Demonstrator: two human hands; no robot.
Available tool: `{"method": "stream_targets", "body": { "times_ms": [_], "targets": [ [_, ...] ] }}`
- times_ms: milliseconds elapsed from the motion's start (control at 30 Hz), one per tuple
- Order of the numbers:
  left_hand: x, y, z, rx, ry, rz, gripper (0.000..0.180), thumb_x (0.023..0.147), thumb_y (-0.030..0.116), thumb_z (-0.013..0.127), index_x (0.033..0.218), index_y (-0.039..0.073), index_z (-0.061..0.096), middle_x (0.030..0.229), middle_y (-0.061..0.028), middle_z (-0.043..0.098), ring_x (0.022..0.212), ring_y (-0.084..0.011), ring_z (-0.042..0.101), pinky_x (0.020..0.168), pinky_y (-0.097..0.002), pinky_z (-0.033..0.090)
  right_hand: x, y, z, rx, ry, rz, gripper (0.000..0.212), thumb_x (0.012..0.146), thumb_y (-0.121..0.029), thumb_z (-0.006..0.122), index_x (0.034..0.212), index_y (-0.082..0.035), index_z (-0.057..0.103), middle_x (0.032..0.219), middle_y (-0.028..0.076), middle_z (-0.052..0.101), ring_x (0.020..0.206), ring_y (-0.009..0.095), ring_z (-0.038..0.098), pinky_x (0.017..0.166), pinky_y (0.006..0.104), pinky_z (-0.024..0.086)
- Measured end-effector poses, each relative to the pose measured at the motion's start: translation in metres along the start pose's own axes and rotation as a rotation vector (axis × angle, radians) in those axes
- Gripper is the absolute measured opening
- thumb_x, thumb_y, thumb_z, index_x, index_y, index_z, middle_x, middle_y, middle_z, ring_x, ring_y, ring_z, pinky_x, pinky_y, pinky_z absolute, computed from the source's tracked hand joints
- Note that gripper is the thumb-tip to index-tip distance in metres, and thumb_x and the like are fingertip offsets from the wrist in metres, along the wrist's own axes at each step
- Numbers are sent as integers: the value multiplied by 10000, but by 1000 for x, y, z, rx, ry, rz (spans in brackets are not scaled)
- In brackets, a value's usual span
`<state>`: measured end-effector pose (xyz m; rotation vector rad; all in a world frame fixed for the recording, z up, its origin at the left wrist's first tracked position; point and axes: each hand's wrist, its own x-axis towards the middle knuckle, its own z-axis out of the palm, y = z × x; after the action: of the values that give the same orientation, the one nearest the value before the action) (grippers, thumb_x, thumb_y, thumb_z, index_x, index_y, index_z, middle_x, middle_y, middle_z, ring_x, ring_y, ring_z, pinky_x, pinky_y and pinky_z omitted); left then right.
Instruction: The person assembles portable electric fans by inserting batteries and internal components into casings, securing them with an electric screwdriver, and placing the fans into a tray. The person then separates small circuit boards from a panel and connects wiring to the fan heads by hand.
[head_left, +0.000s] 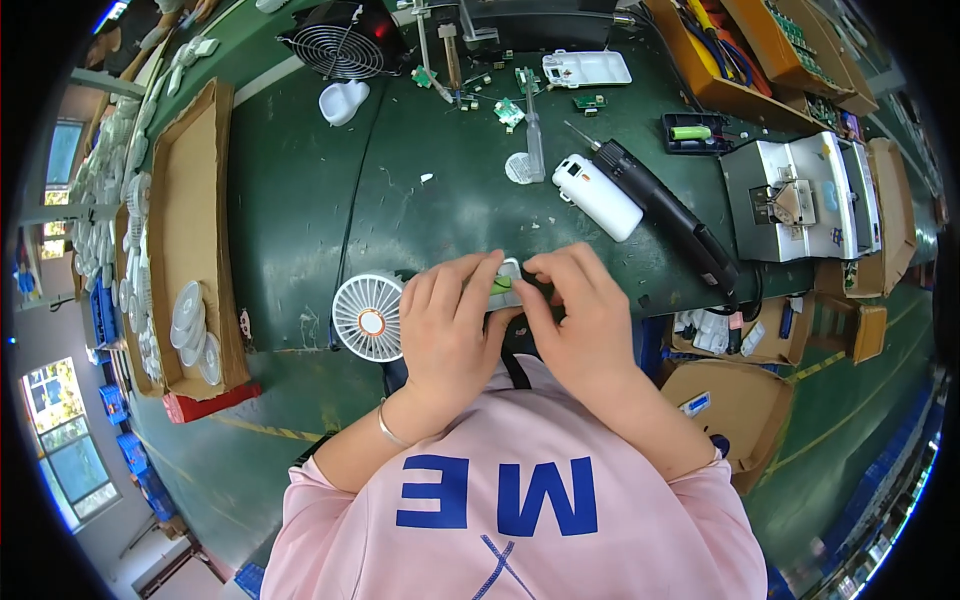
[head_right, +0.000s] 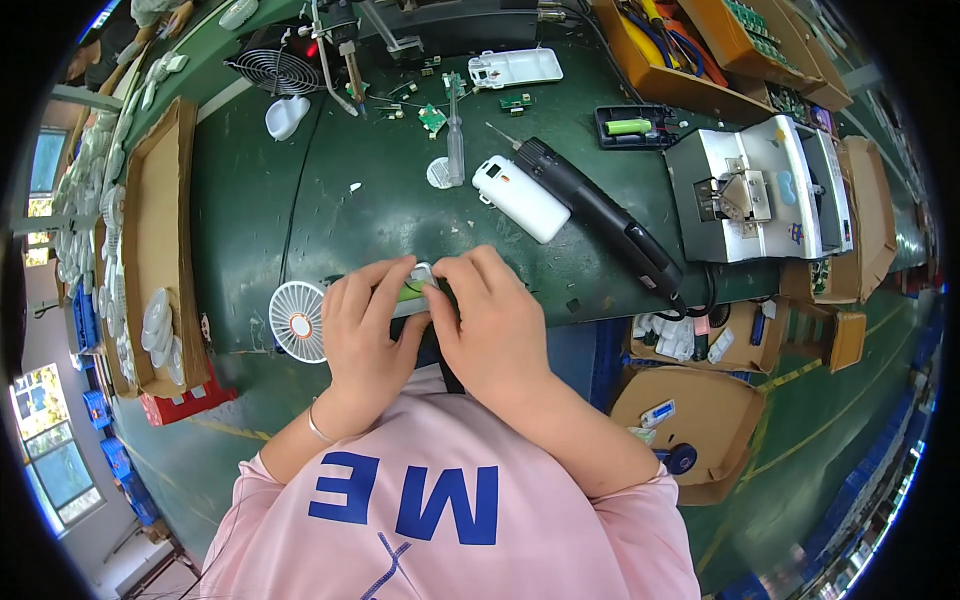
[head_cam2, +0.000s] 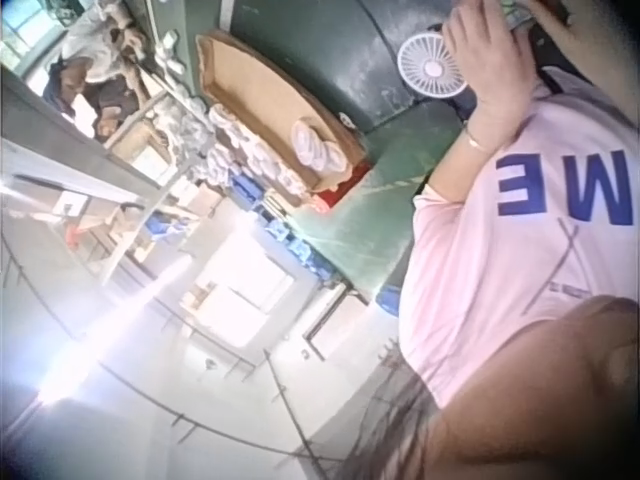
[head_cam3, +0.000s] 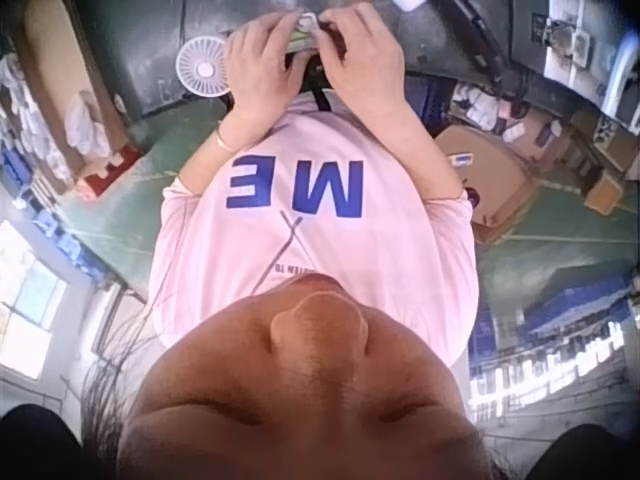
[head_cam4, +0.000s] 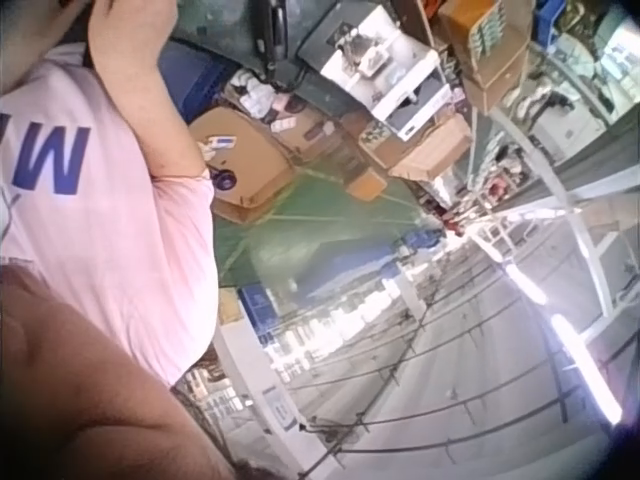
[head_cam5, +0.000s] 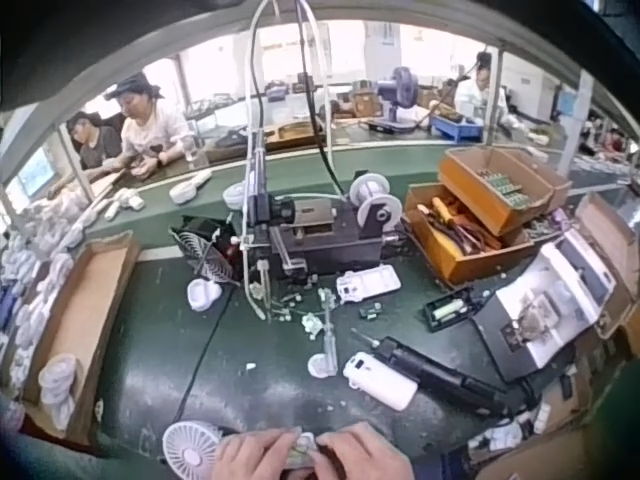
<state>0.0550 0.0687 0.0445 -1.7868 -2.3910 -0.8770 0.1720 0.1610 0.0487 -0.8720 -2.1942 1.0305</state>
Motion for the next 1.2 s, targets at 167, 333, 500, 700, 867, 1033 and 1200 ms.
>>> {"method": "stream_targets", "body": {
  "times_ms": [167,333,500,700,867,1033,1200],
  "targets": [
    [-1,-1,2,1,-4,41,467,681,123,718,1126,59,593,1049,-56,585,920,-237,556,811,-364,417,-4,1,12,12,49,32,108,795,-50,634,869,-30,558,813,102,531,647,290,572,555,377,463],
    [-3,-1,4,16,1,59,489,660,84,702,1136,62,590,1052,-60,587,925,-244,558,808,-367,417,-7,3,15,-6,32,53,77,803,-32,611,824,-26,538,801,102,530,618,289,568,537,380,457],
    [-4,0,7,7,6,89,500,646,47,678,1139,65,593,1046,-62,588,924,-249,560,802,-370,419,-9,1,19,-83,72,44,76,805,-29,600,829,-22,528,798,111,518,621,293,569,540,383,465],
    [-3,-1,6,53,-44,104,469,689,105,676,1143,36,579,1059,-69,576,956,-222,557,831,-351,412,-5,11,28,-209,76,-59,116,794,-12,601,832,-18,492,783,123,495,621,305,559,532,391,461],
    [-2,-2,5,-6,-44,70,476,662,66,658,1134,64,598,1041,-60,583,920,-250,557,811,-362,415,-2,21,18,-138,-34,-73,146,779,1,611,821,-26,474,767,129,495,620,311,547,540,387,455],
    [-1,-1,1,23,-109,67,493,679,143,705,1144,33,582,1051,-68,571,947,-231,551,836,-358,411,-16,37,6,325,-16,-5,125,804,51,572,873,-20,495,885,100,551,686,201,600,561,269,486],
    [-3,-3,4,33,-95,77,510,668,170,730,1141,44,586,1053,-64,574,934,-235,555,830,-355,413,-18,32,5,525,75,258,131,808,79,591,901,6,537,810,87,589,694,149,615,595,238,502]
  ]
}}
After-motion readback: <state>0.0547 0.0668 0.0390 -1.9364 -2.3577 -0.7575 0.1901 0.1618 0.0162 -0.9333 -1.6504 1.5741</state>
